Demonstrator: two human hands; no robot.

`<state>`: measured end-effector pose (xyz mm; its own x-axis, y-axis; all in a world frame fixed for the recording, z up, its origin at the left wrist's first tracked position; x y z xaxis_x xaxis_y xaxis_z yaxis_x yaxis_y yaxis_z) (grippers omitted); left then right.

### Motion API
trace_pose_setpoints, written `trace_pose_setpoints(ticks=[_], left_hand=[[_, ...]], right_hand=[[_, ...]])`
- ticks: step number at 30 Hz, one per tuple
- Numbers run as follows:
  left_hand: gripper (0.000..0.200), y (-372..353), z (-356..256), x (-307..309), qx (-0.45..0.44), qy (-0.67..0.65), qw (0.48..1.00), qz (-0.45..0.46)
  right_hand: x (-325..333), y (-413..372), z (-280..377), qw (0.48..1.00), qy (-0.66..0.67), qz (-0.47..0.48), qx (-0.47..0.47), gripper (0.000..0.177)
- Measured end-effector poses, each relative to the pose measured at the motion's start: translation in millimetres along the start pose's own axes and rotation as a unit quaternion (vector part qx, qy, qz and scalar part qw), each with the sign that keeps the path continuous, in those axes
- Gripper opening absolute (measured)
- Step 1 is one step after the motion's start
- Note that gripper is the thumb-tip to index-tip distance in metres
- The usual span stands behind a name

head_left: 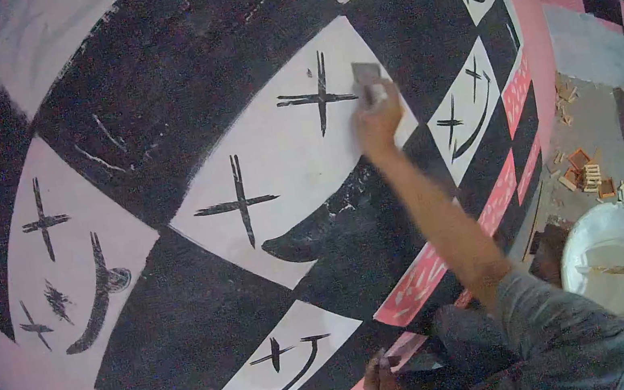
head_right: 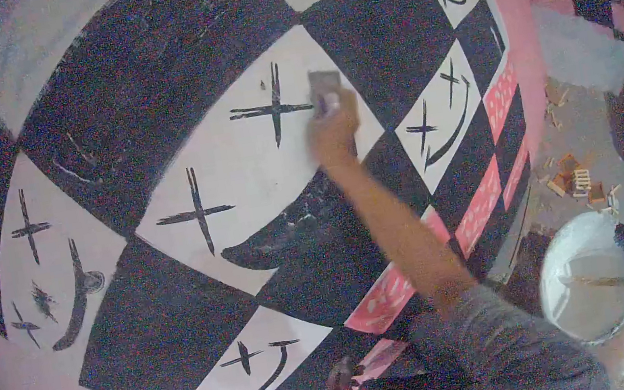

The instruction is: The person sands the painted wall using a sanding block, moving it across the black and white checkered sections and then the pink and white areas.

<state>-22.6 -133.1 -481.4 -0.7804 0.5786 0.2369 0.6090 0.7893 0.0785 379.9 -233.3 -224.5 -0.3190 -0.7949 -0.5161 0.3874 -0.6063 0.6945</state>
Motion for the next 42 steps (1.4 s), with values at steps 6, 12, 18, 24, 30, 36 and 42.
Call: trace_pose_setpoints(ticks=[6,12,18,24,30,36,42], left_hand=[[0.025,4.3,-52.6,-2.1,-0.014,-0.019,1.0,0.006],[0.025,-11.7,-24.7,21.0,-0.096,0.037,0.994,-0.039],[0.027,1.7,-28.5,9.8,-0.058,0.049,0.997,0.019],[0.027,-7.5,-20.3,18.6,-0.011,0.011,0.999,-0.028],[0.027,-3.8,-14.9,10.8,0.032,-0.052,0.998,0.001],[0.027,-9.1,-6.1,15.6,0.011,-0.002,1.0,-0.004],[0.025,-6.3,-29.9,13.6,0.052,-0.056,0.997,0.011]], right_hand=[[-6.4,-31.6,75.4,0.919,0.085,0.117,0.367,0.025],[8.5,7.1,-20.5,0.993,-0.001,0.012,0.118,0.027],[2.9,-13.6,32.2,0.862,0.106,0.231,0.439,0.025],[2.2,3.0,34.3,0.963,0.062,0.06,0.256,0.027],[-10.9,-5.4,32.6,0.819,0.11,0.285,0.486,0.034],[-8.6,5.1,12.9,0.977,0.053,0.052,0.201,0.027],[-12.1,-2.1,26.0,0.832,0.006,0.264,0.488,0.033]])
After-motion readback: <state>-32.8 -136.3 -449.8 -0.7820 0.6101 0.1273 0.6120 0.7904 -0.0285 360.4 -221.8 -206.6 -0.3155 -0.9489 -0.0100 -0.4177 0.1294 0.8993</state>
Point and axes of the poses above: each hand's wrist, its own y-axis towards the middle knuckle, its own x-axis out of the back of the hand, z = x × y, the point moved 7 cm from there along y, towards the middle knuckle, and after that the axes turned 15 degrees about x, right-handed, at the moved point
